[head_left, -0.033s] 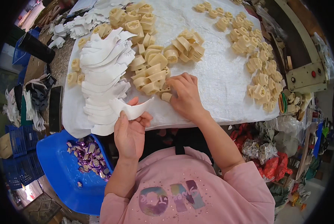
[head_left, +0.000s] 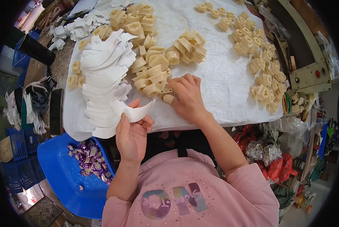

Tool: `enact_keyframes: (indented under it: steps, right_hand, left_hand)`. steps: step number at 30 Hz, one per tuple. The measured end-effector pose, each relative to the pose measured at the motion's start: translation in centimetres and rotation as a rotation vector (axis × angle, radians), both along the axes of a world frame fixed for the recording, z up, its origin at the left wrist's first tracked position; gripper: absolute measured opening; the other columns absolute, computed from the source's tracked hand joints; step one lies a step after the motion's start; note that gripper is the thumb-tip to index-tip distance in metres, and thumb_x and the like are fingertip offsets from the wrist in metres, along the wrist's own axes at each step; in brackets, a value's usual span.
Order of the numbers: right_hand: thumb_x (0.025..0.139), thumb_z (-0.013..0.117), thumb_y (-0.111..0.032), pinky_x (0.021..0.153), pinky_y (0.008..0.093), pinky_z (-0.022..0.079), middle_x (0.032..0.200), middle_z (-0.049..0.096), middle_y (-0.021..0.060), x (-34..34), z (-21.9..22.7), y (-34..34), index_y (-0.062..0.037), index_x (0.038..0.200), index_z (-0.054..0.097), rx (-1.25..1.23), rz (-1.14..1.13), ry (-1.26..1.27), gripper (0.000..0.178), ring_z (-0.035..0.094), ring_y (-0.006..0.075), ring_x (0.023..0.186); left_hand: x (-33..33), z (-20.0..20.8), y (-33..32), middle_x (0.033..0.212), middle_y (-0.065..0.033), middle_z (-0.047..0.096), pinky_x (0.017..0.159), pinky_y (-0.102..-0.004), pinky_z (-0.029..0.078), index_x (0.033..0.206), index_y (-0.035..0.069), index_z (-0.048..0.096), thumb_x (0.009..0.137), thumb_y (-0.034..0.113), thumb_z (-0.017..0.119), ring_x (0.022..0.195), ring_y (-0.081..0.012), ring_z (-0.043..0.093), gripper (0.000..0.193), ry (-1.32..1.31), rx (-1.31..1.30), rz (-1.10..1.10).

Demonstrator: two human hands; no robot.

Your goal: The recorder is inserting fabric linings into beige shoe molds or components using a purple manual tucking tool.

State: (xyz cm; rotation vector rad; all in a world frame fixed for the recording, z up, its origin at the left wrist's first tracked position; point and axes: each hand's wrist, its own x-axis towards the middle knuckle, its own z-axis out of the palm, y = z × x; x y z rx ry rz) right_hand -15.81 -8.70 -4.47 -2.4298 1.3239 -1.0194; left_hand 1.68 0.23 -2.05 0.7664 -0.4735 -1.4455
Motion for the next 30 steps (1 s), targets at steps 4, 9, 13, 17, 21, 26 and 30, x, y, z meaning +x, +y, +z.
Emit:
enact_keyframes:
  steps: [4,9,13,17,21,26,30]
  right_hand:
    - [0.062,0.069,-0.006,0.081,0.0400,0.033,0.079,0.057,0.0018,-1.8,0.1,0.5,-0.0105,0.090,0.061,-0.175,-0.061,-0.012,0.029,0.051,0.0213,0.084]
    - [0.066,0.067,-0.005,0.084,0.0415,0.033,0.077,0.056,0.0001,-4.4,2.5,1.5,-0.0173,0.092,0.061,-0.062,-0.126,0.304,0.029,0.051,0.0204,0.086]
    - [0.065,0.066,-0.004,0.085,0.0430,0.034,0.086,0.057,0.0036,-3.9,1.4,2.5,-0.0180,0.096,0.062,-0.018,-0.142,0.216,0.035,0.051,0.0230,0.090]
    - [0.068,0.061,0.003,0.085,0.0407,0.039,0.095,0.057,0.0086,-5.2,0.6,2.8,-0.0117,0.108,0.060,0.075,-0.162,0.049,0.042,0.052,0.0275,0.093]
    - [0.068,0.058,0.011,0.075,0.0338,0.047,0.096,0.062,0.0117,-4.4,2.5,5.2,-0.0069,0.110,0.060,0.289,0.083,-0.480,0.045,0.059,0.0290,0.085]
    - [0.079,0.065,0.002,0.073,0.0332,0.049,0.096,0.064,0.0123,-0.9,6.2,6.2,-0.0066,0.111,0.057,0.161,0.333,-0.715,0.035,0.061,0.0259,0.086]
    - [0.073,0.064,0.009,0.073,0.0338,0.048,0.103,0.060,0.0125,0.3,4.6,5.9,-0.0057,0.111,0.056,-0.090,0.290,-0.659,0.041,0.058,0.0289,0.088]
  left_hand:
    - [0.3,-0.3,0.2,0.087,-0.0112,0.057,0.059,-0.0277,0.039,0.127,-0.008,0.043,0.101,0.029,0.032,0.069,-0.0155,0.051,0.046,-0.044,-0.002,-0.046]
    - [0.1,-0.4,0.4,0.081,-0.0108,0.056,0.059,-0.0266,0.039,0.129,-0.006,0.041,0.101,0.024,0.035,0.069,-0.0146,0.051,0.041,-0.052,0.044,-0.053]
    - [-0.9,-0.1,0.1,0.097,-0.0138,0.058,0.061,-0.0282,0.041,0.131,-0.005,0.039,0.101,0.022,0.035,0.071,-0.0152,0.050,0.041,-0.037,0.001,-0.081]
    - [-1.4,1.1,-0.2,0.100,-0.0155,0.058,0.065,-0.0289,0.044,0.132,-0.005,0.039,0.100,0.021,0.036,0.078,-0.0177,0.054,0.041,0.029,0.114,-0.065]
    - [-1.2,0.3,0.0,0.105,-0.0168,0.059,0.071,-0.0296,0.047,0.132,-0.005,0.039,0.100,0.021,0.037,0.085,-0.0186,0.057,0.041,0.098,-0.001,-0.190]
    - [-2.9,1.0,0.2,0.118,-0.0157,0.055,0.080,-0.0288,0.047,0.130,-0.008,0.041,0.101,0.022,0.035,0.094,-0.0172,0.058,0.042,-0.101,0.049,-0.083]
    - [-3.3,2.7,0.7,0.124,-0.0157,0.052,0.091,-0.0295,0.045,0.126,-0.011,0.044,0.101,0.022,0.035,0.108,-0.0180,0.055,0.042,-0.045,-0.006,-0.146]
